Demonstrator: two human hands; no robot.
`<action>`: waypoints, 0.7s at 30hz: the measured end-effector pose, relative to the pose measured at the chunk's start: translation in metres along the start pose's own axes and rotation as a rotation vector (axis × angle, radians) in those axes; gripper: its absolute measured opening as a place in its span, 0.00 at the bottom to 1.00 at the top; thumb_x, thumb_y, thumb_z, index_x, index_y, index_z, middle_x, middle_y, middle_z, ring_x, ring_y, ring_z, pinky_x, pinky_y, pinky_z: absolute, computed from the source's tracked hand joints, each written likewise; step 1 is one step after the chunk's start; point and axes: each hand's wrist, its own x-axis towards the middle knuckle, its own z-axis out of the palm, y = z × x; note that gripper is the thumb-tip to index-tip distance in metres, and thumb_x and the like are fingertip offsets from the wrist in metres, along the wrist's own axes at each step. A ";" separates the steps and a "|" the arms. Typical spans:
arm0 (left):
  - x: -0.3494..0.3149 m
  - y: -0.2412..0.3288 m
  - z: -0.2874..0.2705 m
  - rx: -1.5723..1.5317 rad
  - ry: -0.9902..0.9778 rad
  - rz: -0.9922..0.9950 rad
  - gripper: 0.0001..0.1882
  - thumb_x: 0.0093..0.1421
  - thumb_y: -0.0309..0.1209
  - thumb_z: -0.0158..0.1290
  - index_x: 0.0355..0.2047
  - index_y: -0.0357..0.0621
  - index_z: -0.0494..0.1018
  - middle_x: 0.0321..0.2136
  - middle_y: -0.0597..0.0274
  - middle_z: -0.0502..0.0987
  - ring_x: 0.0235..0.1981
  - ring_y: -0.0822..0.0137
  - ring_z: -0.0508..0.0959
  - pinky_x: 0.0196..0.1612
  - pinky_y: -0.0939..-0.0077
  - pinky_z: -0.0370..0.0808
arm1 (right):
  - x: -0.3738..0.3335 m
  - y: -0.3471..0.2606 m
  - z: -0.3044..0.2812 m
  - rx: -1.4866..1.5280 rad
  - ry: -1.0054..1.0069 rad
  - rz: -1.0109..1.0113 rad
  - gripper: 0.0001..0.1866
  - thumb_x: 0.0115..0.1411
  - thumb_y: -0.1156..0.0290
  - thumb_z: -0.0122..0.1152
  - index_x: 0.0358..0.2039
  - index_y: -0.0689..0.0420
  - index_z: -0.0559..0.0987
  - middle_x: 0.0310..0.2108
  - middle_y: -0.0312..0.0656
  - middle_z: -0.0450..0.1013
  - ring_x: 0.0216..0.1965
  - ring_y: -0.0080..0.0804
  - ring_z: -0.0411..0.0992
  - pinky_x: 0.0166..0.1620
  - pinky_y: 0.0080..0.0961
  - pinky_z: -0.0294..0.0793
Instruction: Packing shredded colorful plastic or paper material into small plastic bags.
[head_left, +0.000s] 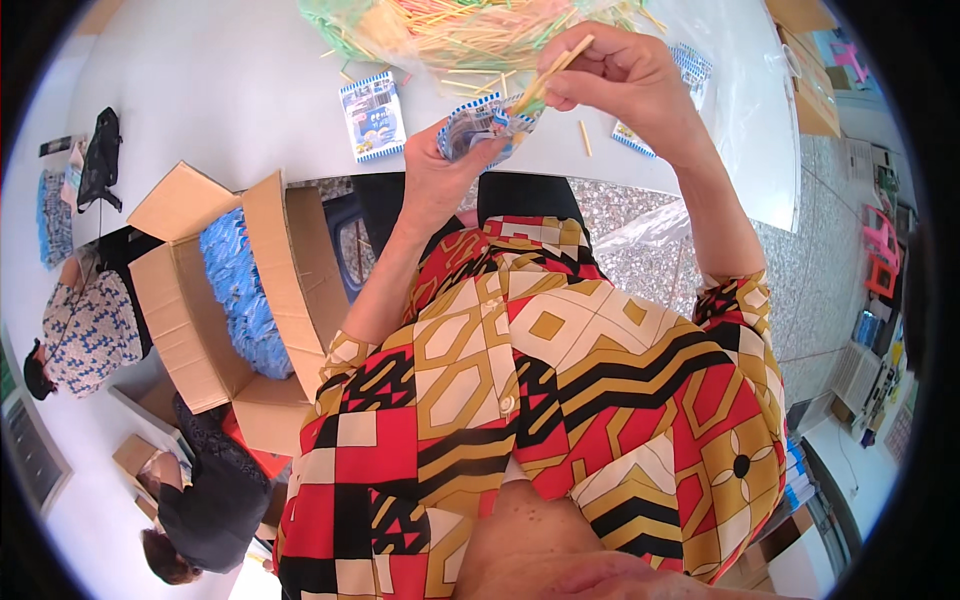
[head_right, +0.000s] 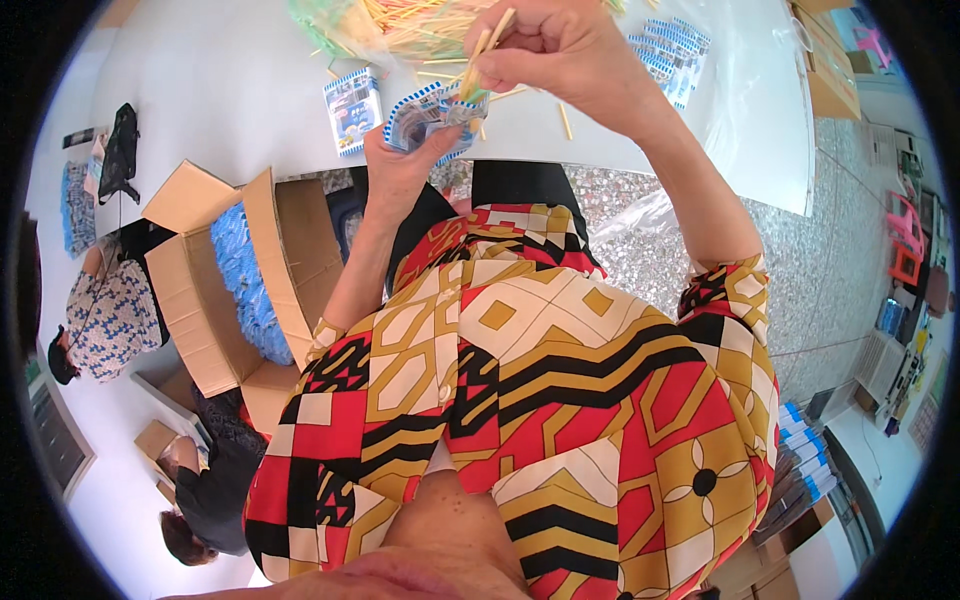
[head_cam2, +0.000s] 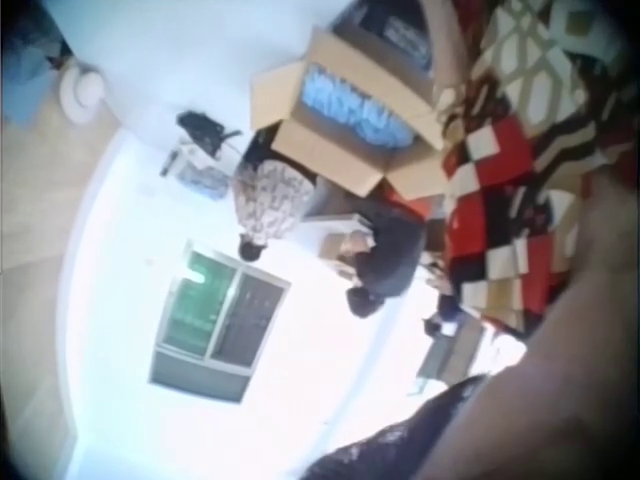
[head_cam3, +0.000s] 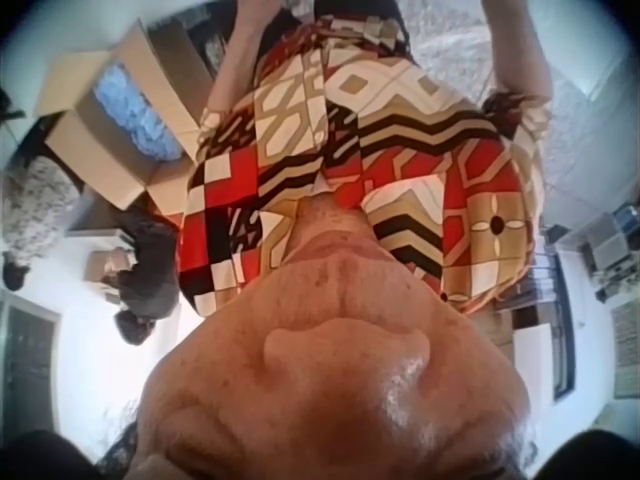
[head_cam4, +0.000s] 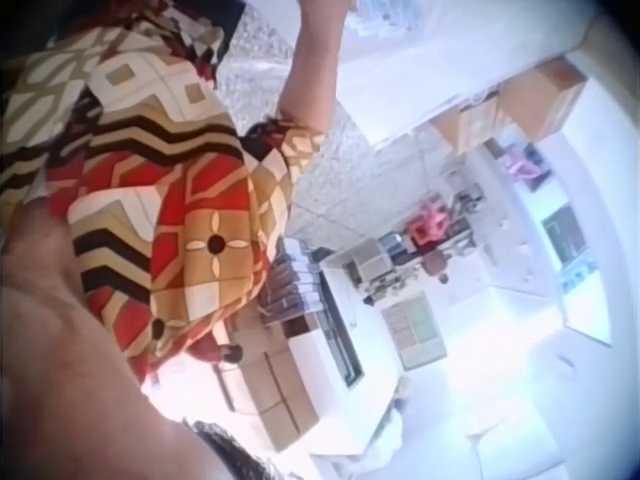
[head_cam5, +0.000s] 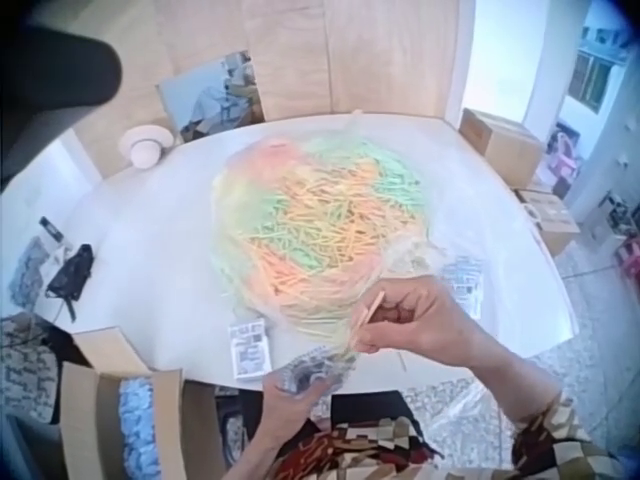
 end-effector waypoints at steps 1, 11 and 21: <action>0.000 0.001 -0.001 -0.005 -0.012 -0.009 0.12 0.54 0.25 0.57 0.39 0.34 0.75 0.31 0.66 0.78 0.30 0.80 0.73 0.34 0.85 0.71 | 0.001 0.002 0.003 -0.046 -0.028 -0.012 0.05 0.55 0.75 0.58 0.34 0.58 0.77 0.28 0.31 0.73 0.26 0.13 0.68 0.29 0.12 0.69; -0.001 0.004 -0.004 -0.045 0.006 0.006 0.11 0.54 0.25 0.57 0.38 0.35 0.75 0.31 0.66 0.78 0.30 0.80 0.73 0.34 0.85 0.71 | 0.008 -0.011 0.013 -0.448 -0.133 -0.164 0.11 0.55 0.73 0.59 0.40 0.51 0.78 0.37 0.29 0.70 0.23 0.12 0.57 0.27 0.10 0.59; 0.001 0.002 -0.004 -0.109 0.032 0.062 0.12 0.53 0.24 0.58 0.38 0.36 0.76 0.31 0.66 0.78 0.30 0.79 0.74 0.36 0.84 0.71 | -0.010 0.038 0.014 0.088 -0.104 0.020 0.14 0.59 0.75 0.54 0.46 0.60 0.73 0.35 0.31 0.70 0.34 0.14 0.67 0.37 0.14 0.66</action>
